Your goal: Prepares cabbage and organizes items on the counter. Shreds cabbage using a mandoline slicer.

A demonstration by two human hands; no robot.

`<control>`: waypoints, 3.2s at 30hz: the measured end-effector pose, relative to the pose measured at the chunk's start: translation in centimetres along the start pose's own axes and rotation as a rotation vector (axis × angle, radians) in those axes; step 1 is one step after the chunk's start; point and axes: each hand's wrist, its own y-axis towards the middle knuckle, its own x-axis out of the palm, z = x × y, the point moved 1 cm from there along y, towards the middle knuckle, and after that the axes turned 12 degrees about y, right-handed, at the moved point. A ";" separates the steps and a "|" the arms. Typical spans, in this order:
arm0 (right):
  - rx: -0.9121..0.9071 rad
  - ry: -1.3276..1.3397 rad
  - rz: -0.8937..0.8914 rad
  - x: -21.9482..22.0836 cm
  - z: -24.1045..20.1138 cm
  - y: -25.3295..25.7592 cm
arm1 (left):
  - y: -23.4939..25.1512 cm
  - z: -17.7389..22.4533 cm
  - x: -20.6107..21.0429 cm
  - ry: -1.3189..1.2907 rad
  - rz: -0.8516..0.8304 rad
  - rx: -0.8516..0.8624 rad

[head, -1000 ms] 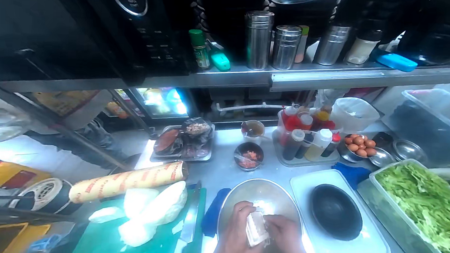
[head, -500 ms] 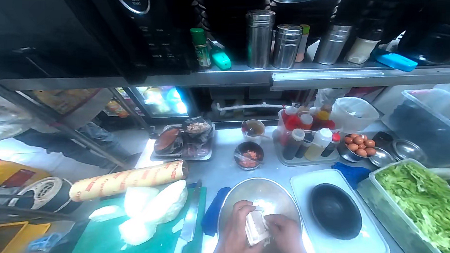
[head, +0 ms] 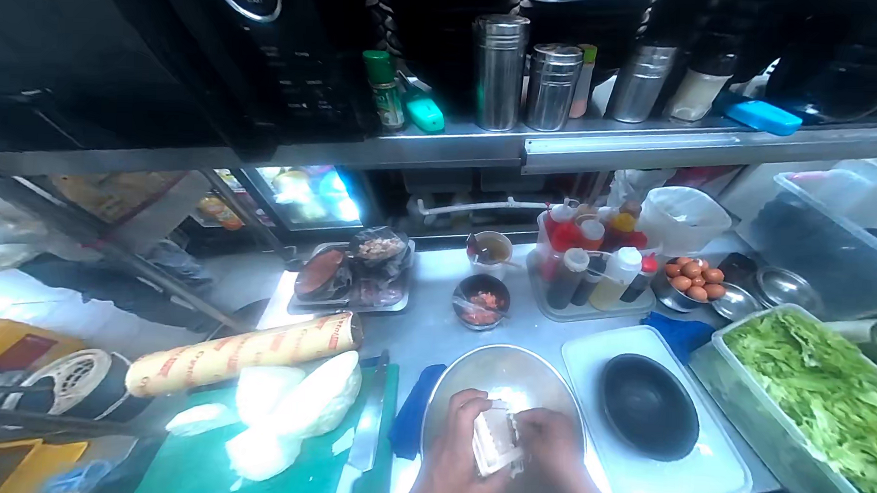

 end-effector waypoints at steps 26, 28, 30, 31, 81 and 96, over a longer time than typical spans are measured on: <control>-0.058 0.122 -0.270 0.6 -0.7 4.7 | -2.3 -1.2 -1.5 -0.106 -0.031 -0.073; -0.055 0.058 -0.236 1.0 -0.7 5.0 | -2.4 -1.3 -1.6 -0.108 -0.026 -0.077; -0.015 -0.006 -0.204 1.1 -0.5 5.1 | -2.5 -1.3 -1.7 -0.125 -0.018 -0.094; 0.005 -0.037 -0.188 1.2 -0.1 5.2 | -2.6 -1.4 -1.8 -0.132 -0.016 -0.100; 0.021 0.060 -0.459 2.2 -1.2 9.9 | -6.5 -1.0 -8.0 -0.087 -0.105 -0.250; 0.059 -0.703 -0.582 3.4 -1.1 5.8 | -6.3 -0.7 -8.0 -0.070 -0.093 -0.239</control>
